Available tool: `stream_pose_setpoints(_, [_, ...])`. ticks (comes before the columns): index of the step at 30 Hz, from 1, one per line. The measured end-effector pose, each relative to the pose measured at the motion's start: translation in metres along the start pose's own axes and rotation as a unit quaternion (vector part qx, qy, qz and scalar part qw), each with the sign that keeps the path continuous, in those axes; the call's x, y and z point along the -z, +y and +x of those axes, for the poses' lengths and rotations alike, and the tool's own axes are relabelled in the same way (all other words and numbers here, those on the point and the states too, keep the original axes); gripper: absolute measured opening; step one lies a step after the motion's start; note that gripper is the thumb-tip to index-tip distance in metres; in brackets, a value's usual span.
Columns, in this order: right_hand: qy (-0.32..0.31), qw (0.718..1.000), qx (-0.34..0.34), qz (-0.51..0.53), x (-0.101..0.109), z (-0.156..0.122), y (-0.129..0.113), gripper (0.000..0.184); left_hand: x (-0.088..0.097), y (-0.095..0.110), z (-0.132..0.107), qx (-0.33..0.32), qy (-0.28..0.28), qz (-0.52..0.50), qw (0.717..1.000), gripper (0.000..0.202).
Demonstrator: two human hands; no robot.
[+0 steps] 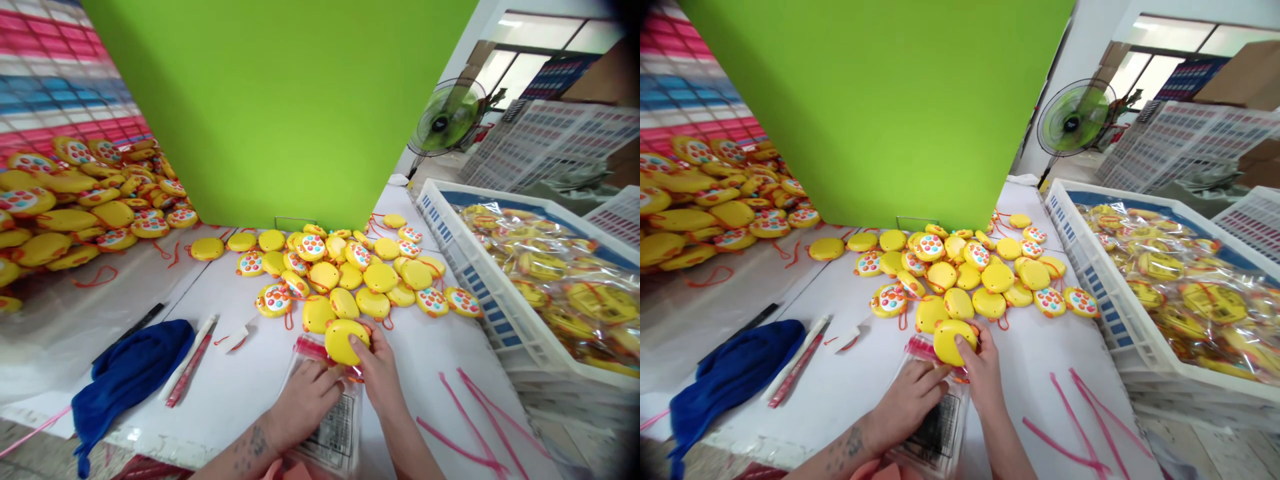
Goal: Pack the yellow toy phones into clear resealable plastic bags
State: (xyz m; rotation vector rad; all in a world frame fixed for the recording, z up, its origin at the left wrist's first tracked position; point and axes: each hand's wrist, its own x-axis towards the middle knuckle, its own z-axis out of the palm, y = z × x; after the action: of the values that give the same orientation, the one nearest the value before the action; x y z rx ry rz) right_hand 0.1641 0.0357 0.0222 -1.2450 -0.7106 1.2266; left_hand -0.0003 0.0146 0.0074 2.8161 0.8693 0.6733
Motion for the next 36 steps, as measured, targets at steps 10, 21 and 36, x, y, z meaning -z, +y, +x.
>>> stream_pose_setpoints(10, [-0.024,0.984,0.076,-0.156,0.008,0.004,0.006,0.033,-0.004,0.001,0.002,0.046,0.014,-0.003,0.999,0.012])
stream_pose_setpoints(21, [-0.119,0.869,0.201,-0.436,0.024,-0.005,0.000,0.028,0.002,-0.004,0.006,0.166,0.068,-0.107,0.978,0.004])
stream_pose_setpoints(36, [-0.112,0.909,0.050,-0.399,0.037,-0.034,0.004,0.038,0.026,-0.008,0.017,0.268,-0.012,-0.249,0.931,0.006])
